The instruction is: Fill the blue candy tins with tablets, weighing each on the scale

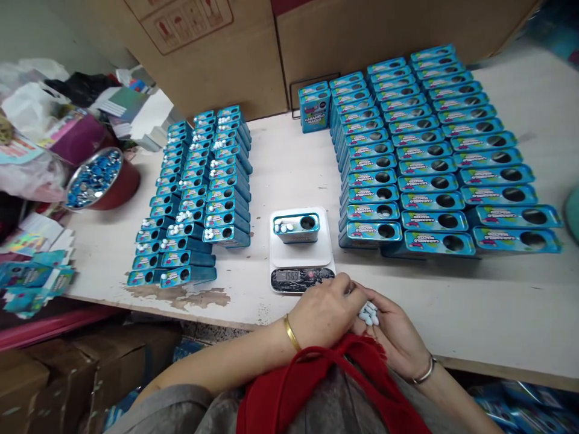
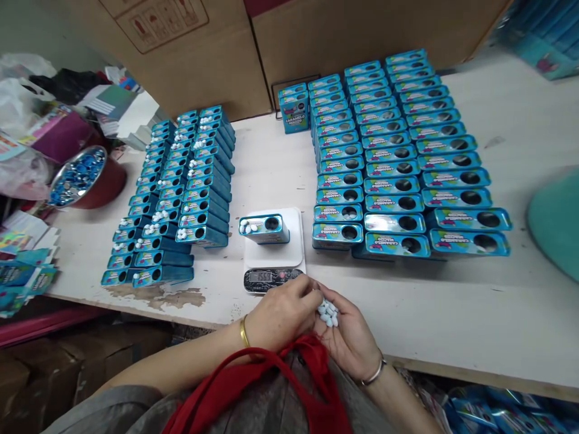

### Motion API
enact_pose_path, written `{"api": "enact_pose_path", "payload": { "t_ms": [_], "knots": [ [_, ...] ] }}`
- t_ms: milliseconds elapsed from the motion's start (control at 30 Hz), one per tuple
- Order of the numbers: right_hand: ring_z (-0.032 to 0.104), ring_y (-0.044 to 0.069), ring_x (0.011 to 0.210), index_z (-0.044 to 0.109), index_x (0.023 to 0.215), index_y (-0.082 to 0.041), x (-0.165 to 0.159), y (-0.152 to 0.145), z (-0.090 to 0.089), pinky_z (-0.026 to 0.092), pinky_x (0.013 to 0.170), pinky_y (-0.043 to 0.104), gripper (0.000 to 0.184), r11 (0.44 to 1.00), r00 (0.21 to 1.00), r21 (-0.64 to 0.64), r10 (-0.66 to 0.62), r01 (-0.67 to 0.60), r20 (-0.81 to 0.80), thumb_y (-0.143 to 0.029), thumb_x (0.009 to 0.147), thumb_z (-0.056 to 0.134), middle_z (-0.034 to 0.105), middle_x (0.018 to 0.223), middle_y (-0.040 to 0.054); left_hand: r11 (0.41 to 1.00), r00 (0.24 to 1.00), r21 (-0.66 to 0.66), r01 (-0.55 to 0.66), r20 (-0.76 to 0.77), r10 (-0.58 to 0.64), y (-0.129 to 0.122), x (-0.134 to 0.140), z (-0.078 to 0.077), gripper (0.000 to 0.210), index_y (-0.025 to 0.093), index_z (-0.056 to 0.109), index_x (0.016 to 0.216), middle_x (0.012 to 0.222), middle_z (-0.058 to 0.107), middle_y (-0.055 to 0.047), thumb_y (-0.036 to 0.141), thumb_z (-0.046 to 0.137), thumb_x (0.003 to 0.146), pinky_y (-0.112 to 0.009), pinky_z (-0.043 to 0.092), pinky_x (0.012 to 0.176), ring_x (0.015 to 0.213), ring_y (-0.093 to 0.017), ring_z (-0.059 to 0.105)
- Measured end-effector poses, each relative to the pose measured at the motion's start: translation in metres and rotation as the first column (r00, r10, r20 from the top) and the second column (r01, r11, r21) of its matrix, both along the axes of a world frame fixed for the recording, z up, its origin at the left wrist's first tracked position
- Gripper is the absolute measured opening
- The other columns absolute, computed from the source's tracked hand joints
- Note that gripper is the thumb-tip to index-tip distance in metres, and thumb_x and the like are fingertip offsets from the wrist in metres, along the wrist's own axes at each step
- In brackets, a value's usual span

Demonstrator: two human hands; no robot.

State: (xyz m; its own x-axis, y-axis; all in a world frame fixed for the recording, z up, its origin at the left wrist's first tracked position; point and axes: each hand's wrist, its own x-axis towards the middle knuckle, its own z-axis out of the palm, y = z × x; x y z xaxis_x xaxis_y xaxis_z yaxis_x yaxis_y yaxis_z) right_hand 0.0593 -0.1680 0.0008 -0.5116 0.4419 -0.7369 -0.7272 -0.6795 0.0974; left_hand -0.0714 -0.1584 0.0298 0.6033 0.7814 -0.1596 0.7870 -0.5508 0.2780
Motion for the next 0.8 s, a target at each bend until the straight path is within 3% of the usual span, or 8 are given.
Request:
{"api": "enact_pose_path", "payload": {
  "t_ms": [200,267,333,400,467,567,667,800],
  "knots": [
    [0.069,0.016,0.081,0.066,0.089,-0.013,-0.005,0.008,0.009,0.056,0.081,0.029,0.022,0.999,0.999,0.021,-0.030,0.030,0.030,-0.010,0.086,0.045,0.073,0.081,0.0045,0.991,0.966,0.090,0.094,0.232,-0.113,0.009,-0.021,0.009,0.018,0.017,0.056,0.095,0.097,0.057,-0.007,0.025,0.041,0.091,-0.027,0.049,0.070,0.085,-0.015,0.056],
    [0.069,0.017,0.085,0.066,0.091,-0.012,-0.008,0.012,0.013,0.056,0.081,0.031,0.022,0.999,0.998,0.032,-0.026,0.024,0.050,-0.010,0.086,0.045,0.073,0.085,0.0061,0.981,0.924,0.193,-0.028,0.380,-0.049,0.016,-0.038,0.016,0.018,0.017,0.054,0.103,0.097,0.058,-0.007,0.024,0.044,0.091,-0.027,0.049,0.073,0.087,-0.015,0.056],
    [0.067,0.021,0.095,0.065,0.095,-0.010,-0.012,0.018,0.018,0.056,0.084,0.033,0.022,0.999,0.998,0.039,-0.015,0.012,0.063,-0.011,0.086,0.045,0.072,0.093,0.0107,0.932,0.861,0.275,-0.237,0.503,0.070,0.026,-0.059,0.025,0.022,0.019,0.051,0.110,0.097,0.057,-0.007,0.019,0.047,0.089,-0.027,0.049,0.074,0.087,-0.014,0.056],
    [0.063,0.025,0.104,0.063,0.099,-0.007,-0.016,0.022,0.024,0.055,0.086,0.034,0.022,0.999,0.998,0.032,0.003,-0.005,0.069,-0.012,0.086,0.047,0.070,0.101,0.0162,0.884,0.838,0.308,-0.352,0.525,0.151,0.041,-0.079,0.034,0.027,0.021,0.049,0.115,0.100,0.055,-0.007,0.016,0.048,0.089,-0.028,0.049,0.076,0.090,-0.014,0.055],
    [0.061,0.028,0.107,0.062,0.102,-0.005,-0.021,0.025,0.028,0.054,0.087,0.033,0.023,0.999,0.997,0.026,0.021,-0.023,0.080,-0.012,0.085,0.050,0.068,0.106,0.0198,0.903,0.892,0.305,-0.303,0.425,0.156,0.057,-0.096,0.044,0.028,0.021,0.048,0.117,0.104,0.053,-0.008,0.019,0.049,0.089,-0.032,0.048,0.080,0.094,-0.016,0.053],
    [0.061,0.029,0.106,0.060,0.105,-0.004,-0.027,0.026,0.030,0.054,0.087,0.033,0.024,0.997,0.995,0.042,0.056,-0.060,0.081,-0.013,0.084,0.052,0.068,0.106,0.0209,0.965,0.981,0.249,-0.087,0.191,0.039,0.079,-0.110,0.054,0.025,0.019,0.051,0.115,0.104,0.053,-0.009,0.026,0.046,0.091,-0.034,0.047,0.082,0.095,-0.018,0.051],
    [0.062,0.028,0.105,0.060,0.105,-0.005,-0.029,0.025,0.028,0.054,0.087,0.033,0.024,0.995,0.994,0.055,0.083,-0.087,0.071,-0.014,0.084,0.052,0.069,0.104,0.0197,0.987,0.996,0.147,0.061,0.050,-0.069,0.094,-0.112,0.060,0.023,0.017,0.054,0.109,0.100,0.052,-0.008,0.027,0.041,0.093,-0.030,0.046,0.078,0.089,-0.016,0.051],
    [0.060,0.027,0.107,0.060,0.105,-0.005,-0.029,0.025,0.025,0.053,0.089,0.033,0.024,0.994,0.994,0.059,0.086,-0.089,0.064,-0.014,0.084,0.051,0.069,0.105,0.0189,0.993,0.993,0.011,0.120,0.022,-0.120,0.107,-0.112,0.067,0.019,0.015,0.055,0.103,0.097,0.052,-0.007,0.025,0.042,0.092,-0.026,0.045,0.074,0.082,-0.014,0.051]
  ]
}}
